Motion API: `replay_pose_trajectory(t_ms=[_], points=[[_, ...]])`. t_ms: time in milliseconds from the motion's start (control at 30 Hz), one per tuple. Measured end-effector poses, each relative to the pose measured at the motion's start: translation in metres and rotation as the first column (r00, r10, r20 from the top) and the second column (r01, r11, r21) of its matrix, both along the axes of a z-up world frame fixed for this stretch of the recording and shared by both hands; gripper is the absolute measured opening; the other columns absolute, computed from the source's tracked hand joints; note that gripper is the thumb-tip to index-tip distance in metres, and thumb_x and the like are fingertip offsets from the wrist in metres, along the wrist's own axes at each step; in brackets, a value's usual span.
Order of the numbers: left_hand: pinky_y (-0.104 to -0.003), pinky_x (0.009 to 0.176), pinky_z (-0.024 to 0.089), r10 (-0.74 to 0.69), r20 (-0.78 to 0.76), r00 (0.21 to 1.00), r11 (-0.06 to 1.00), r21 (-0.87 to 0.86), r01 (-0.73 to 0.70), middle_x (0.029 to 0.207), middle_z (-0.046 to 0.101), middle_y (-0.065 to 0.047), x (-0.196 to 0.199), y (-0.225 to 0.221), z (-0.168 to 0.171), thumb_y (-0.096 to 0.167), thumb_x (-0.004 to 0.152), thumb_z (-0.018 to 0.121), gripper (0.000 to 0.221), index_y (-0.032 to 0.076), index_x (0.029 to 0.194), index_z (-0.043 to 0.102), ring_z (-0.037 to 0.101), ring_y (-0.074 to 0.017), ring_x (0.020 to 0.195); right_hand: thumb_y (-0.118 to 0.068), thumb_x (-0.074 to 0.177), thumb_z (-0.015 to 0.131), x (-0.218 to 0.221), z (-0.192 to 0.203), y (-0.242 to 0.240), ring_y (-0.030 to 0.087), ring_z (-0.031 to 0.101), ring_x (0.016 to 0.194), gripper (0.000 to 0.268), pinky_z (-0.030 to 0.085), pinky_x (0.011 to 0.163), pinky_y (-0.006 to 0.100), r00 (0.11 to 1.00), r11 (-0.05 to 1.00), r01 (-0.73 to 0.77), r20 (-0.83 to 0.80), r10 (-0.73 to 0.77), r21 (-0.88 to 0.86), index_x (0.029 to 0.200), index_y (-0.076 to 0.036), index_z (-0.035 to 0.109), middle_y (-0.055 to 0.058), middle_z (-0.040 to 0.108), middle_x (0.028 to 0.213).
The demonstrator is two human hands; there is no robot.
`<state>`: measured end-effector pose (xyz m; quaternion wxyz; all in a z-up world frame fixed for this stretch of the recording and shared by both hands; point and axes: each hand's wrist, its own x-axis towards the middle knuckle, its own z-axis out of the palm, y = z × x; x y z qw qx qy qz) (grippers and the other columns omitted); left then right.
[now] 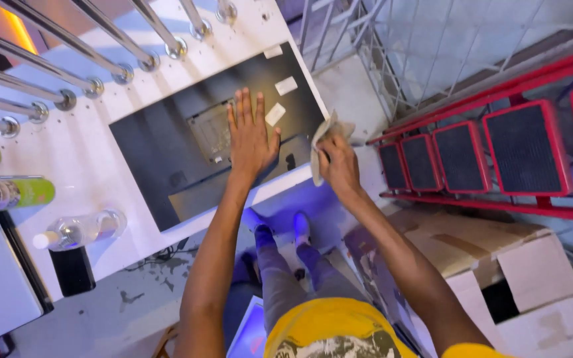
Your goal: Cleaning the back of a computer monitor using a cloth and liquid on a workbench.
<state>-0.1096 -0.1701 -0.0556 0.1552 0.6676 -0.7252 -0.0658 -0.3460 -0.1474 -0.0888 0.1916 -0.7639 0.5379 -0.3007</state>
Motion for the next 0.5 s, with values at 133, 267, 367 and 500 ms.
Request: replay_pose_trajectory(t_ms=[133,267,367,500], points=[[-0.058,0.126,0.005,-0.012,0.009,1.000,0.999,0.033,0.011,0.168,0.014,-0.025,0.000,0.002,-0.007,0.050,0.096,0.051,0.083,0.005,0.162,0.027,0.007,-0.0385,0.158,-0.008,0.088,0.075,0.014,-0.015,-0.022,0.042,0.070,0.091,0.007,0.058,0.077,0.048,0.999,0.999,0.015,-0.036,-0.013,0.047,0.095,-0.010,0.074,0.012,0.065,0.095],[-0.059,0.126,0.005,0.002,0.022,1.000,1.000,0.027,-0.003,0.169,0.012,-0.024,-0.003,0.000,-0.001,0.049,0.099,0.049,0.081,0.006,0.163,0.025,0.006,-0.0381,0.158,-0.009,0.085,0.078,0.026,-0.002,-0.032,0.040,0.071,0.088,0.010,0.059,0.076,0.047,0.999,0.998,0.051,-0.008,-0.052,-0.039,0.095,-0.010,0.075,0.012,0.065,0.092],[-0.059,0.126,0.005,-0.004,0.027,1.000,1.000,0.005,0.004,0.169,0.014,-0.024,-0.001,-0.007,0.002,0.049,0.098,0.049,0.081,0.006,0.162,0.027,0.008,-0.0384,0.158,-0.010,0.087,0.077,0.019,0.004,-0.006,0.040,0.071,0.090,0.009,0.059,0.077,0.046,0.997,0.997,0.079,-0.004,-0.079,-0.002,0.095,-0.010,0.076,0.012,0.064,0.093],[-0.059,0.126,0.004,-0.010,0.021,1.000,1.000,0.018,0.009,0.168,0.013,-0.025,0.000,0.000,-0.004,0.050,0.098,0.052,0.081,0.005,0.162,0.029,0.007,-0.0392,0.157,-0.013,0.085,0.078,0.040,-0.005,-0.030,0.036,0.070,0.086,0.011,0.057,0.074,0.044,0.994,0.991,0.112,-0.003,-0.112,-0.069,0.091,-0.011,0.069,0.009,0.060,0.088]])
